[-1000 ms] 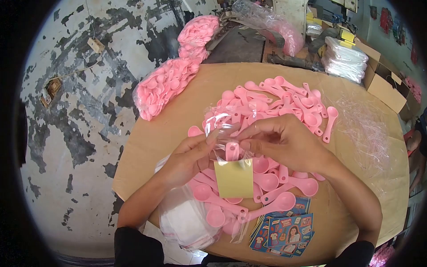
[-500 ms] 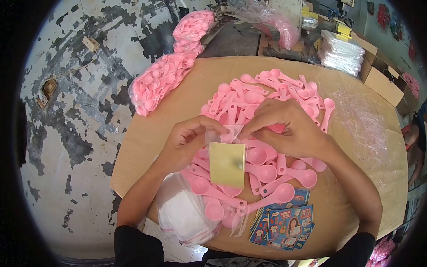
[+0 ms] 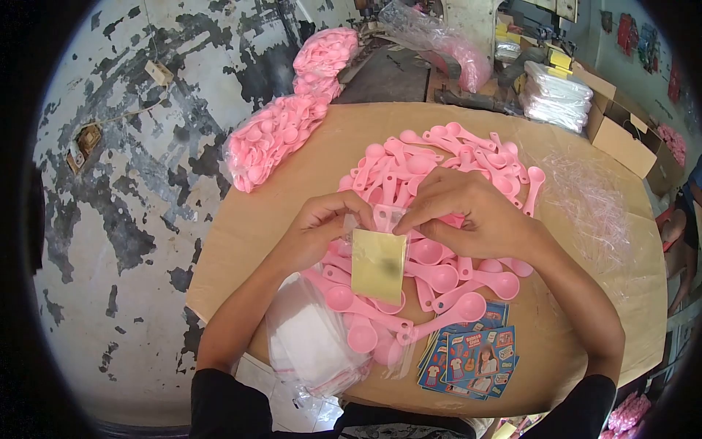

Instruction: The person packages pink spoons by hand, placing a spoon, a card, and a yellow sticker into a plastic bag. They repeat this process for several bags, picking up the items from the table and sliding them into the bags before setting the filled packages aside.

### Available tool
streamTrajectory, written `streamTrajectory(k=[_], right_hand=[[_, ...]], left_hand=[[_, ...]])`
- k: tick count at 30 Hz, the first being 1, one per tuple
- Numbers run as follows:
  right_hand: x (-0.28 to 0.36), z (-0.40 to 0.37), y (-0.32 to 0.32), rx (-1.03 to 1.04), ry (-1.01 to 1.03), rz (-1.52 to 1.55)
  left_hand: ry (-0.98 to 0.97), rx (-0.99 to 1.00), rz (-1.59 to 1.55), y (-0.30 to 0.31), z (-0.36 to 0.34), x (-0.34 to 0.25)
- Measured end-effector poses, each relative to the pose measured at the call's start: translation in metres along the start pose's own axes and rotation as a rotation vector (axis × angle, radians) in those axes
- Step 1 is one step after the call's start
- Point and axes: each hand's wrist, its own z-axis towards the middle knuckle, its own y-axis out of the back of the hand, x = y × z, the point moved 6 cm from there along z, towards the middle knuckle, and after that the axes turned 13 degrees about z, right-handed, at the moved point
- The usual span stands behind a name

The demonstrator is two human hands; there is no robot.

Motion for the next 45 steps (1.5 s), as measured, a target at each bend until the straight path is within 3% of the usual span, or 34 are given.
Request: streamTrajectory(k=[4,6,9,10,14,19,20,22,25,27,29,32,35,38,45], right_hand=[[0.003,0.0,-0.002,-0.001,-0.011,-0.031],[0.003,0.0,-0.002,-0.003,-0.04,-0.052],[0.005,0.001,-0.001,0.11,0.089,-0.098],[0.002,0.0,0.005,0.042,-0.004,-0.056],[0.014,-0.001,0.001,-0.113,-0.352,0.13],[0.028,-0.005,-0.012,-0.153,-0.526,0.195],[0.039,-0.008,-0.004,-0.195,-0.443,0.247],[0.061,-0.026,0.027,-0.174,-0.577,0.126],[0.091,-0.068,0.048,0.369,-0.714,-0.074],[0.098,-0.112,0.052,0.633,-0.965,0.03],[0.105,-0.119,0.052,0.411,-0.804,-0.429],[0.111,-0.098,0.035,0.155,-0.654,-0.663],[0.105,-0.067,0.006,0.118,-0.447,-0.416],[0.091,-0.032,-0.037,0.116,-0.234,-0.312],[0.052,-0.027,-0.087,0.207,-0.221,-0.309]], left_hand=[[0.107,0.025,-0.217,0.0,-0.004,-0.01],[0.078,0.021,-0.18,0.0,-0.003,-0.006],[0.107,0.037,-0.034,0.0,-0.004,0.0],[0.13,0.048,0.03,0.0,-0.005,0.002],[-0.183,0.074,0.105,0.001,-0.003,-0.011],[-0.314,-0.031,0.292,0.002,-0.011,-0.055],[-0.307,-0.028,0.392,0.007,-0.014,-0.061],[-0.299,-0.035,0.58,0.024,-0.026,-0.07],[-0.138,0.151,0.789,0.039,-0.065,-0.073],[-0.039,0.163,0.793,0.04,-0.094,-0.062],[0.01,0.137,0.87,0.031,-0.112,-0.054],[0.009,0.093,1.013,0.015,-0.125,-0.039],[-0.038,0.097,1.053,0.009,-0.125,-0.037],[0.109,0.082,1.038,0.001,-0.123,-0.044],[0.071,0.177,1.047,-0.001,-0.118,-0.047]])
